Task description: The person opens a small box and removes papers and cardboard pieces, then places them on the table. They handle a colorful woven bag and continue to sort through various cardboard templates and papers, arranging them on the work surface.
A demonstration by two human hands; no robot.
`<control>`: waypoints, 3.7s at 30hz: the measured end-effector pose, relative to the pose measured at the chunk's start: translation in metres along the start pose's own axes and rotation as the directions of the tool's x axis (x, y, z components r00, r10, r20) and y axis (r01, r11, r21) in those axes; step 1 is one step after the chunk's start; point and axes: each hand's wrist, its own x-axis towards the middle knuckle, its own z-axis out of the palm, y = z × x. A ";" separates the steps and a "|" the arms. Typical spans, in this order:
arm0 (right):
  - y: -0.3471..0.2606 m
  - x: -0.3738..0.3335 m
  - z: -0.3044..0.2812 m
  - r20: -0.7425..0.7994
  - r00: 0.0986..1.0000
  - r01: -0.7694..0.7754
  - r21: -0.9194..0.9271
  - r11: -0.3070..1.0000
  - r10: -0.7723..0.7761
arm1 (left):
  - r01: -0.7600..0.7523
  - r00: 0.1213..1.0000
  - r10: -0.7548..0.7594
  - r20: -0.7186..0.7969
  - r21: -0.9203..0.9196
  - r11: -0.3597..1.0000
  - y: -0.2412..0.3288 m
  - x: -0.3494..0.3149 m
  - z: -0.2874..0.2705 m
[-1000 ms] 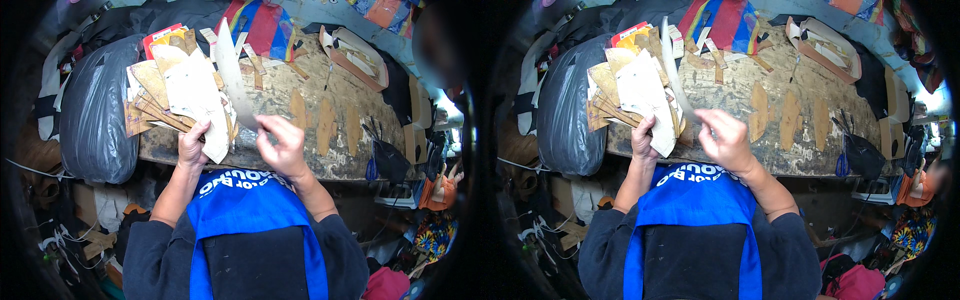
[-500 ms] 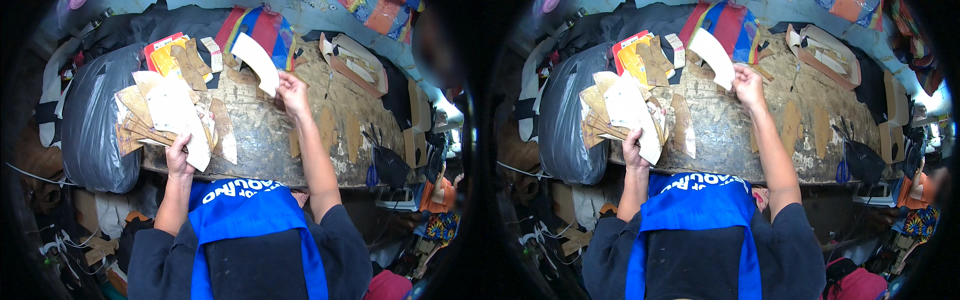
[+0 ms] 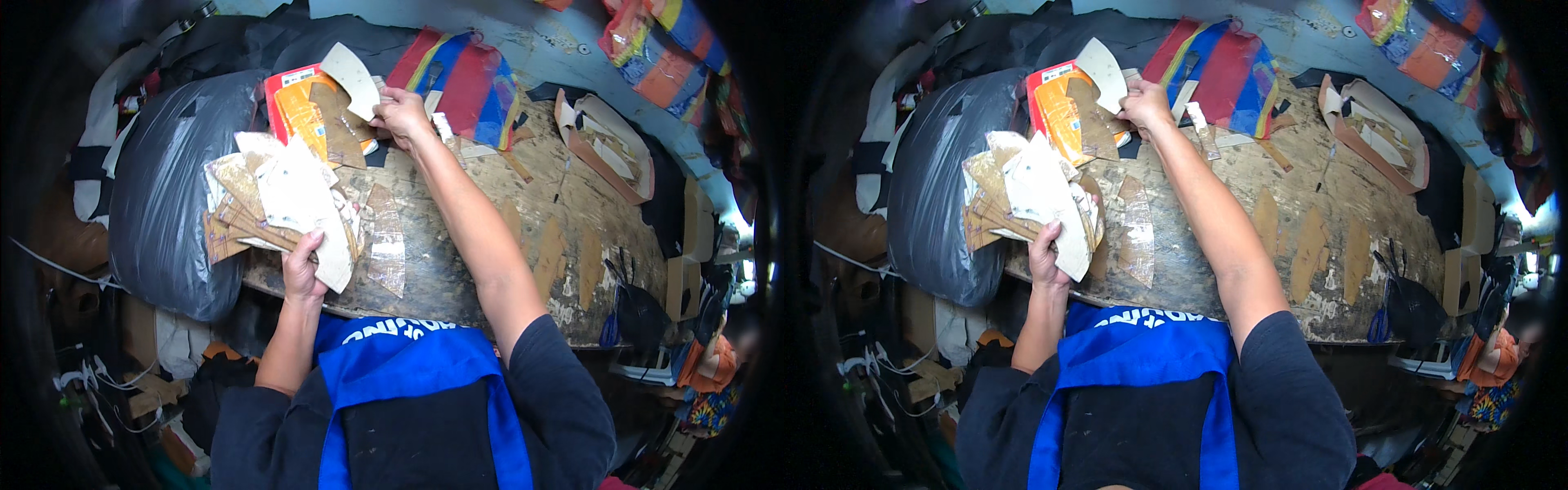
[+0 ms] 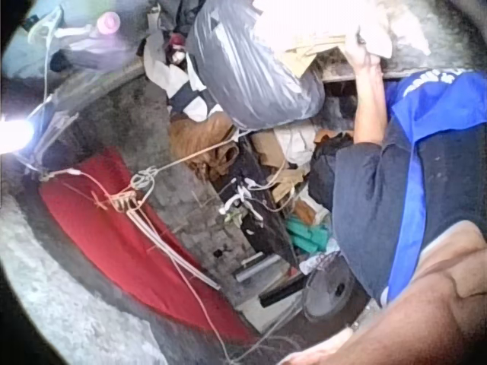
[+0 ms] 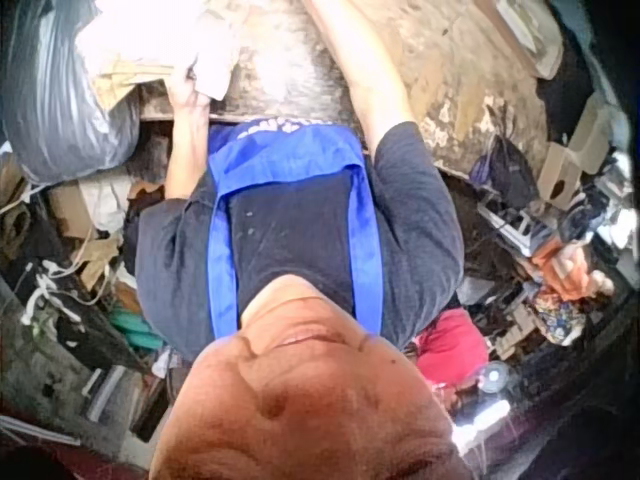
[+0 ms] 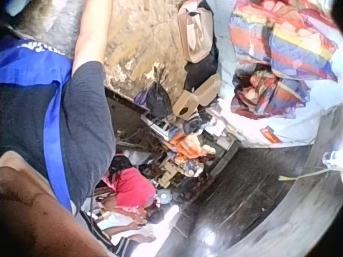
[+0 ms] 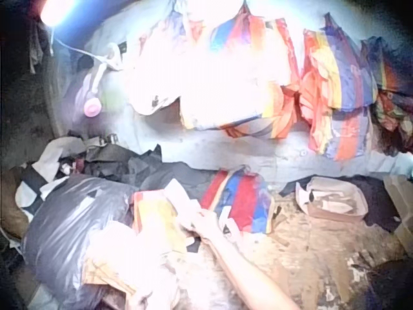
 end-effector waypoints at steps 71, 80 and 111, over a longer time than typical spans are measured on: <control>0.033 -0.286 -0.228 -0.299 0.943 -0.056 0.296 0.954 0.148 | 0.033 0.978 -0.002 0.209 -0.148 0.988 -0.010 -0.019 0.040; -0.019 -0.269 -0.097 0.159 0.790 0.596 -0.426 0.681 -0.592 | 0.029 0.975 -0.009 0.223 -0.085 0.996 -0.025 -0.024 0.038; -0.010 -0.267 -0.076 0.173 0.717 0.618 -0.606 0.501 -0.675 | 0.088 0.989 -0.092 0.118 0.038 0.995 -0.057 -0.043 0.035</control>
